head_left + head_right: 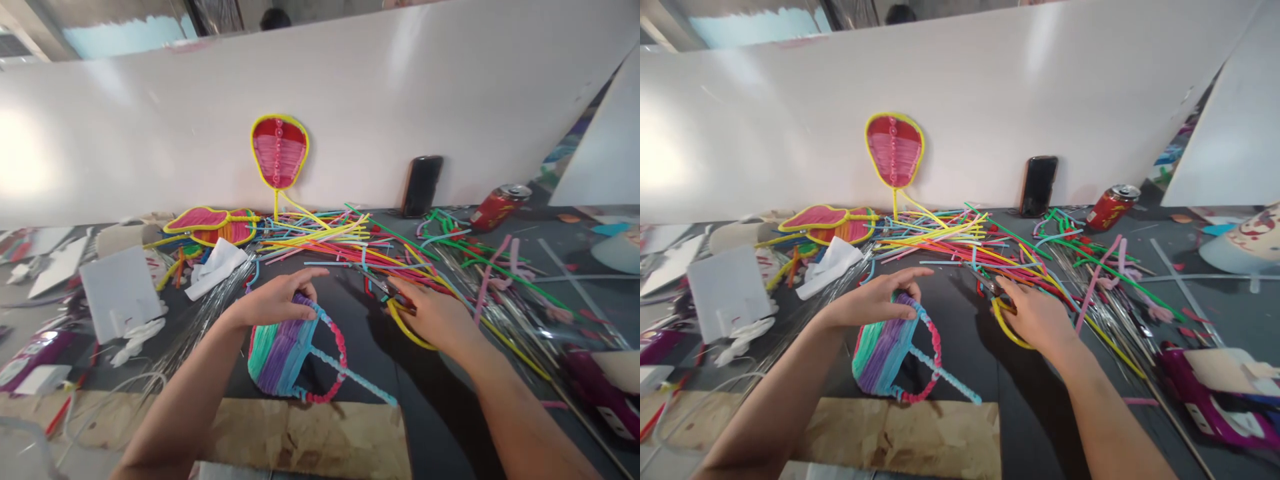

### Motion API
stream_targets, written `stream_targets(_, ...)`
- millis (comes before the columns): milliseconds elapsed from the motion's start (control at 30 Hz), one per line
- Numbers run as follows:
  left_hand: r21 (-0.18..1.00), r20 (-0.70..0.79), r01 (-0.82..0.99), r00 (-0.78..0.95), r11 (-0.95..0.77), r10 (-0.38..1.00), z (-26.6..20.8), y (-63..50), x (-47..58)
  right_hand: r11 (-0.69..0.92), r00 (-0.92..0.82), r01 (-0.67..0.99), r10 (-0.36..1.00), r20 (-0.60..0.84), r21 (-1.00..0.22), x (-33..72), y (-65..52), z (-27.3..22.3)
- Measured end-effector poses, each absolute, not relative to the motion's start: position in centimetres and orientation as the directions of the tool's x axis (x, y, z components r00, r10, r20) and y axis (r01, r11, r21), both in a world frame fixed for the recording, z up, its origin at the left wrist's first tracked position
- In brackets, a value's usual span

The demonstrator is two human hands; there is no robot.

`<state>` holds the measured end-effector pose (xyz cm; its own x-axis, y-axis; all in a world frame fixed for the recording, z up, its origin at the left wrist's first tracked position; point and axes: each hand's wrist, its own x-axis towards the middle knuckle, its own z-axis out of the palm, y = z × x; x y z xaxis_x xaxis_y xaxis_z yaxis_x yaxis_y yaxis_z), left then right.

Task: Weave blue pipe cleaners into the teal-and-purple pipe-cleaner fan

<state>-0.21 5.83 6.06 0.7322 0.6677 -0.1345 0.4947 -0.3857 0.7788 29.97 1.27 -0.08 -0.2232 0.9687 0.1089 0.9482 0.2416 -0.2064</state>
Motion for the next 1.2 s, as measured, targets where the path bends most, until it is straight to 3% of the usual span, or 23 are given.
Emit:
stream_targets(67,0.668,-0.109,0.567,0.715,-0.482,0.690,6.6,5.3,0.3,0.227,-0.227,0.967,0.974,0.018,-0.118,30.9,1.5,-0.4)
stream_targets(167,0.520,-0.089,0.642,0.696,-0.563,0.712,7.1,4.4,1.3,0.239,-0.244,0.968,0.968,-0.057,-0.081,31.5,0.9,-0.4)
stream_targets(300,0.415,-0.054,0.620,0.747,-0.666,0.663,7.3,3.2,2.4,0.205,-0.199,0.971,0.978,0.060,-0.123,30.4,-0.3,0.9)
stream_targets(333,0.393,-0.044,0.613,0.757,-0.686,0.652,7.3,3.0,2.6,0.208,-0.187,0.957,0.975,0.118,-0.203,29.8,-0.6,1.4)
stream_targets(400,0.356,-0.023,0.605,0.767,-0.712,0.641,7.3,2.5,3.0,0.263,-0.204,0.841,0.964,0.172,-0.473,28.3,-1.1,2.2)
stream_targets(467,0.329,-0.004,0.600,0.773,-0.729,0.634,7.3,2.1,3.3,0.259,-0.310,0.615,0.948,0.073,-0.745,26.6,-1.6,2.7)
stream_targets(567,0.296,-0.004,0.602,0.777,-0.741,0.629,7.4,1.7,3.6,0.093,-0.438,0.372,0.895,-0.086,-0.924,24.6,-2.3,2.5)
stream_targets(733,0.273,0.004,0.597,0.783,-0.754,0.622,7.1,1.4,4.0,-0.051,-0.417,0.215,0.898,-0.139,-0.975,23.6,-2.4,1.1)
stream_targets(1200,0.291,0.012,0.581,0.792,-0.760,0.610,6.7,1.2,4.4,-0.233,-0.436,0.072,0.867,-0.240,-0.970,23.5,-2.0,-0.3)
